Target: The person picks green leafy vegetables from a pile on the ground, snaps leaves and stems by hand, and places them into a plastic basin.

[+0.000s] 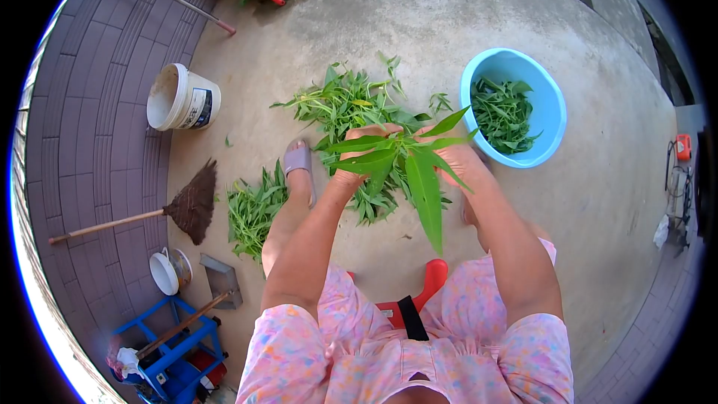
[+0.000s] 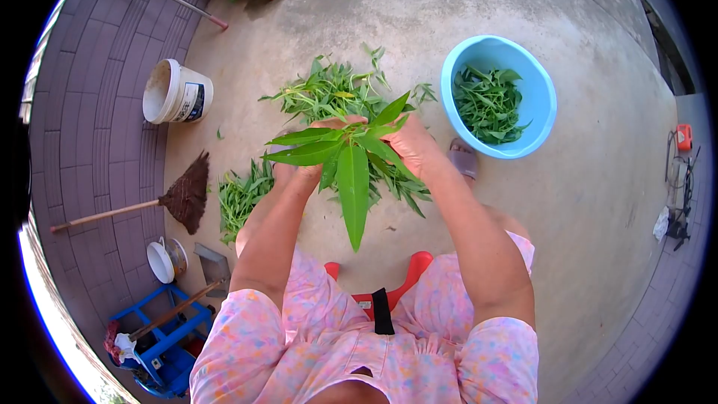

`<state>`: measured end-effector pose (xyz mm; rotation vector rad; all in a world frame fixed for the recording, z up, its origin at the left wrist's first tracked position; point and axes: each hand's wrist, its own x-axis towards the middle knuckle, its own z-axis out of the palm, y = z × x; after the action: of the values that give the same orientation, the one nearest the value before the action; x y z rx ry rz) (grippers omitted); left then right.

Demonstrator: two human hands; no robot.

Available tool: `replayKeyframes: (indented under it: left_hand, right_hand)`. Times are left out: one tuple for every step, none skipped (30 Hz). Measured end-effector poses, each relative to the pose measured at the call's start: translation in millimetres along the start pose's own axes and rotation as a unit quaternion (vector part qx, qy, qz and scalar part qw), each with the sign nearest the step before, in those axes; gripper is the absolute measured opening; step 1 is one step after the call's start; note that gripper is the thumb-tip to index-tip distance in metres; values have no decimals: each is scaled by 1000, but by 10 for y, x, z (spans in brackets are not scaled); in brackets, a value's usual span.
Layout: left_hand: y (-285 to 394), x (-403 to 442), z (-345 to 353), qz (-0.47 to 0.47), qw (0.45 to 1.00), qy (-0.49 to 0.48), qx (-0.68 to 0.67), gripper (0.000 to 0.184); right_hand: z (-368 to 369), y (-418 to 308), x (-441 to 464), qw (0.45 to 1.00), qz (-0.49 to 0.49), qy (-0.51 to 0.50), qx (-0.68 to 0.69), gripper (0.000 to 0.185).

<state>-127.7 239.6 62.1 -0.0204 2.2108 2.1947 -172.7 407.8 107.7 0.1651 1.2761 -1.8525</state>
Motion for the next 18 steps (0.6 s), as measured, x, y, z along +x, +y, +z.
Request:
replayKeyframes:
  left_hand:
    - [23, 21, -12, 54, 996, -26, 58, 12]
    - [47, 23, -14, -2, 998, -5, 59, 12]
    - [35, 23, -18, -2, 998, -5, 60, 12]
    - [10, 27, -23, 7, 994, -2, 108, 14]
    - [-14, 31, -27, 16, 987, 1, 157, 16]
    - [-33, 32, -24, 16, 987, 2, 157, 16]
    - [-53, 33, -16, 1, 992, 6, 123, 17]
    - [-74, 30, -8, -13, 996, 10, 89, 18]
    - [-72, 28, 7, -14, 996, 10, 89, 18]
    - [-70, 25, 23, -23, 997, 18, 75, 19]
    - [-66, 23, 33, -33, 997, 26, 62, 19]
    - [-56, 23, 28, -33, 997, 25, 62, 19]
    - [-43, 26, 15, -31, 996, 20, 76, 18]
    - [-38, 31, 7, -27, 995, 14, 91, 18]
    - [-72, 35, 5, -28, 995, 14, 91, 18]
    - [-120, 38, 2, -36, 996, 19, 82, 17]
    - [-161, 41, -1, -44, 996, 24, 72, 17]
    - [-137, 49, 2, -45, 996, 24, 72, 17]
  right_hand:
    - [30, -42, -39, 999, 7, -18, 41, 7]
    - [4, -21, -18, 999, 7, -18, 41, 7]
    - [-21, -4, 10, 996, 26, -13, 81, 5]
    - [-34, 4, 25, 992, 44, -8, 121, 3]
    - [-44, 0, 20, 992, 45, -8, 121, 3]
    - [5, -67, -21, 991, 63, -7, 116, 3]
    - [29, -102, -44, 990, 82, -7, 111, 4]
    - [-9, -53, -9, 990, 82, -6, 111, 4]
    - [-46, 7, 45, 992, 78, -34, 98, 6]
    - [-78, 50, 78, 992, 73, -61, 84, 8]
    - [-115, 80, 90, 992, 74, -61, 84, 8]
    - [-109, 68, 80, 990, 83, -62, 96, 9]
    - [-104, 54, 69, 988, 92, -62, 107, 10]
    - [-104, 45, 58, 988, 92, -62, 107, 10]
    - [-105, 37, 44, 988, 88, -76, 100, 10]
    - [-103, 25, 27, 988, 83, -89, 93, 10]
    - [-91, 9, 11, 988, 83, -89, 94, 10]
    - [-67, -12, -7, 991, 86, -72, 78, 9]
